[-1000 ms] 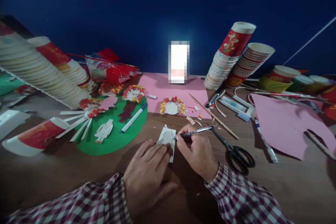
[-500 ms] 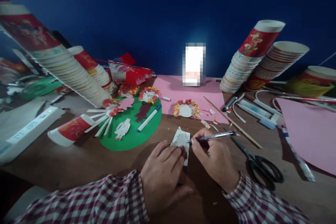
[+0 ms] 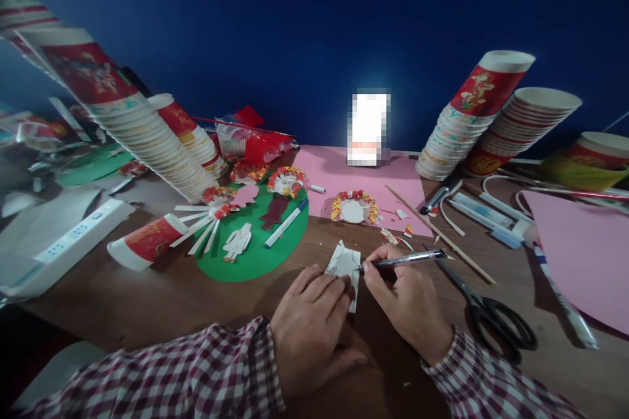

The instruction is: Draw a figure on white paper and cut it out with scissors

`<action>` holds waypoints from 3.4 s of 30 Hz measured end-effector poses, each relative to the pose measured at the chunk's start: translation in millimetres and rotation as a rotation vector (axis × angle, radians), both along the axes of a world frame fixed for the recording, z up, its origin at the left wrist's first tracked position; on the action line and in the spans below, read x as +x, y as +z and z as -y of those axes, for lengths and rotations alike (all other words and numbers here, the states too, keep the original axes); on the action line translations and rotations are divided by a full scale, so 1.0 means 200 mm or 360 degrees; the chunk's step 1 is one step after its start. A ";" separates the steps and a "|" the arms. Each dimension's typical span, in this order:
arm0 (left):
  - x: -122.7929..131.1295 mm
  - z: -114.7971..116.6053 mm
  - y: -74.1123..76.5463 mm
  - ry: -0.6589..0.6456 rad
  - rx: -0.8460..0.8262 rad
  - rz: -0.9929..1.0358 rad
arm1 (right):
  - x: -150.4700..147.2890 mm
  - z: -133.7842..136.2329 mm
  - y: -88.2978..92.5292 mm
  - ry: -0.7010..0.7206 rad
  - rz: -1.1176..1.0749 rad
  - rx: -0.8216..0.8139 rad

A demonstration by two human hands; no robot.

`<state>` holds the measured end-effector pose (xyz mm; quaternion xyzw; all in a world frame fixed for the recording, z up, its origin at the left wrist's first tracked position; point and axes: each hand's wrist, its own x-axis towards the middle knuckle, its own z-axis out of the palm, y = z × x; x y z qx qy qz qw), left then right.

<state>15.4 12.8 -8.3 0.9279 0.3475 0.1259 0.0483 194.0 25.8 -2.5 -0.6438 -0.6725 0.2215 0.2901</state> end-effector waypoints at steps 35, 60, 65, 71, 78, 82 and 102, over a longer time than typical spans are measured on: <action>0.00 0.00 0.00 -0.0018 -0.0058 0.0012 | -0.01 0.00 0.01 -0.0027 -0.0056 0.0036; 0.00 0.00 0.00 -0.0010 -0.0067 0.0014 | -0.01 0.00 0.00 0.0007 -0.0070 0.0022; 0.01 0.00 -0.01 -0.0012 -0.0081 0.0000 | -0.01 0.00 0.01 0.0021 -0.0068 0.0031; 0.01 -0.01 0.00 -0.0020 -0.0086 -0.0010 | 0.00 0.00 0.00 -0.0085 -0.0108 0.0003; 0.00 -0.01 0.01 -0.0025 -0.0070 0.0029 | 0.01 0.00 -0.02 -0.0113 -0.0253 -0.0043; 0.00 -0.01 0.01 -0.0040 -0.0086 0.0041 | 0.01 0.00 0.01 -0.0098 -0.0248 0.0005; -0.06 -0.21 0.02 0.0258 -0.0120 0.0448 | 0.08 -0.04 -0.05 -0.0178 -0.0258 0.0513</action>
